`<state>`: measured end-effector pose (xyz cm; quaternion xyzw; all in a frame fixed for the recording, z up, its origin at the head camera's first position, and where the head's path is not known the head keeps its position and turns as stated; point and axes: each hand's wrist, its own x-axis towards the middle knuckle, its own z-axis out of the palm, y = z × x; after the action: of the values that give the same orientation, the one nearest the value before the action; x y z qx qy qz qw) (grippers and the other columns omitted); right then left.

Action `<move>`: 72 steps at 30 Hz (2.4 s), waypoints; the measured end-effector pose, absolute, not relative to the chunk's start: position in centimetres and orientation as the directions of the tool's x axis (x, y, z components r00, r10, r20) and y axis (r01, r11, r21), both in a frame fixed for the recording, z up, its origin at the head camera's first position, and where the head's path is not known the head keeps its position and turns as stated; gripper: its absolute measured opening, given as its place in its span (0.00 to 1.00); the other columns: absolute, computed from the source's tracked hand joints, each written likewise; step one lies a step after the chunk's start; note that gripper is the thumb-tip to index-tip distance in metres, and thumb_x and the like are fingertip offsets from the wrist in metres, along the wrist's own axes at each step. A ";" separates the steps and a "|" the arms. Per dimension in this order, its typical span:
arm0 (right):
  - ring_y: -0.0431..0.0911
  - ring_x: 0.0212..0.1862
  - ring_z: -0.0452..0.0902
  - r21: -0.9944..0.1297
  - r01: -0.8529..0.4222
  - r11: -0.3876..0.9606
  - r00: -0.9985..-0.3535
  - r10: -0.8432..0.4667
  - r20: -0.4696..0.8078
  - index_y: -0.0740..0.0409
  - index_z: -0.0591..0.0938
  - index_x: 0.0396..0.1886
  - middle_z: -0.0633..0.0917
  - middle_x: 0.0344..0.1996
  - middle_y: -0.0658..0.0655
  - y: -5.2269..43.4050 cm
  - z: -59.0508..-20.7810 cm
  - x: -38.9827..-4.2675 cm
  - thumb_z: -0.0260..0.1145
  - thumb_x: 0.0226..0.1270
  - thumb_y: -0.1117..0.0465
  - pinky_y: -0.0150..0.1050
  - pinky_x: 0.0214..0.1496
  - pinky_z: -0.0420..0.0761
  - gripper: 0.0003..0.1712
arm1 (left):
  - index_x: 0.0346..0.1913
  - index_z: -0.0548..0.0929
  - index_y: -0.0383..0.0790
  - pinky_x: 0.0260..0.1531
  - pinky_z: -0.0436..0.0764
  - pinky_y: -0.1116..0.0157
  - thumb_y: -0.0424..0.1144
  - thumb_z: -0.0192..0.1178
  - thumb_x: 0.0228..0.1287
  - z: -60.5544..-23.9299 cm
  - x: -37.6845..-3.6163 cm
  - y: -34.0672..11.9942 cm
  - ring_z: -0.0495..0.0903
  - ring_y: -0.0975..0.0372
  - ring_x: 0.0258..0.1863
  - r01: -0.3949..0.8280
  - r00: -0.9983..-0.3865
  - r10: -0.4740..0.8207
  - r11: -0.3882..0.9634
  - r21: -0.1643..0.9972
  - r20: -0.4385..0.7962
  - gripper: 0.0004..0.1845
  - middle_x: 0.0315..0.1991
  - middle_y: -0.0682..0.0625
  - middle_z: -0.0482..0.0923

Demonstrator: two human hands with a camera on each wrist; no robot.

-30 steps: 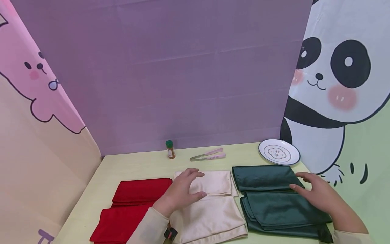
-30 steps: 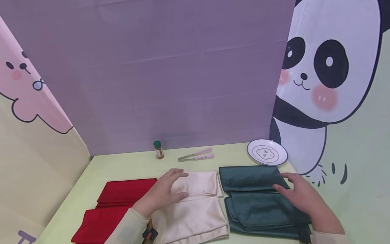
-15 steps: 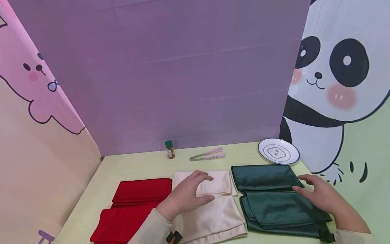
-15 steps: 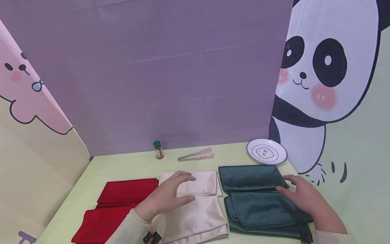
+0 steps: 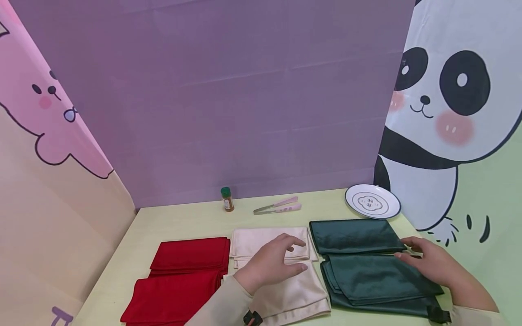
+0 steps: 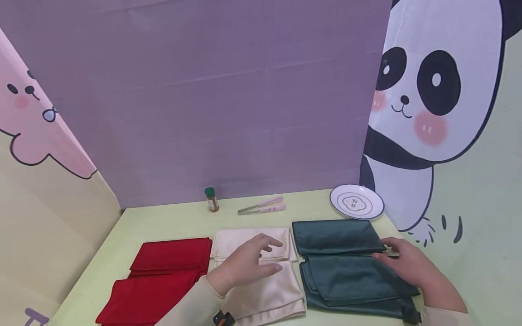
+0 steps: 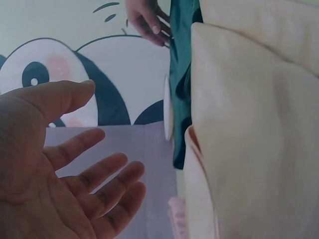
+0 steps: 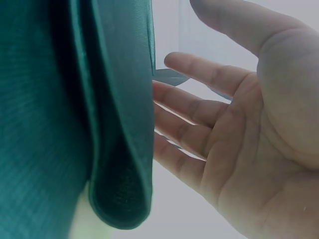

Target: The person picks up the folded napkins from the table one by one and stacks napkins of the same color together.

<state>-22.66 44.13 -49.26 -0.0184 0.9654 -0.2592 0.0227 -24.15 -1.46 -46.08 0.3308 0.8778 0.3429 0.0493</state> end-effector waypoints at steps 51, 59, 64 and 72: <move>0.44 0.33 0.75 -0.535 -0.048 0.843 -0.992 -0.104 -0.074 0.59 0.84 0.34 0.84 0.30 0.51 45.8 -50.0 -21.6 0.73 0.58 0.69 0.39 0.36 0.75 0.06 | 0.61 0.84 0.57 0.42 0.79 0.73 0.58 0.76 0.61 -49.4 -25.7 8.7 0.79 0.75 0.40 0.513 -0.804 0.591 0.743 0.429 -0.061 0.27 0.41 0.67 0.83; 0.39 0.33 0.72 -0.569 -0.138 0.811 -0.987 -0.157 0.016 0.56 0.80 0.32 0.82 0.30 0.50 45.8 -50.0 -21.0 0.70 0.57 0.72 0.35 0.37 0.69 0.09 | 0.59 0.87 0.58 0.39 0.78 0.74 0.58 0.77 0.58 -49.8 -25.8 9.1 0.77 0.76 0.35 0.539 -0.801 0.596 0.762 0.358 -0.063 0.26 0.34 0.69 0.79; 0.37 0.34 0.71 -0.570 -0.193 0.799 -0.981 -0.154 0.117 0.56 0.80 0.34 0.82 0.32 0.50 45.6 -50.2 -20.9 0.72 0.58 0.74 0.34 0.36 0.71 0.12 | 0.53 0.88 0.59 0.38 0.77 0.75 0.56 0.79 0.57 -49.8 -25.7 9.1 0.75 0.76 0.33 0.539 -0.806 0.590 0.764 0.355 -0.048 0.21 0.31 0.69 0.76; 0.39 0.34 0.71 -0.559 -0.179 0.809 -0.977 -0.080 0.197 0.57 0.82 0.39 0.82 0.36 0.53 45.7 -50.0 -21.1 0.72 0.62 0.73 0.34 0.34 0.72 0.11 | 0.51 0.90 0.58 0.38 0.77 0.75 0.53 0.79 0.59 -49.7 -25.7 9.0 0.74 0.75 0.33 0.520 -0.814 0.578 0.770 0.370 -0.057 0.18 0.30 0.68 0.76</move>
<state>-21.11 45.66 -50.03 -0.0685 0.9476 -0.3009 -0.0823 -25.65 8.99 -49.74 0.2930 0.9368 0.1713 0.0843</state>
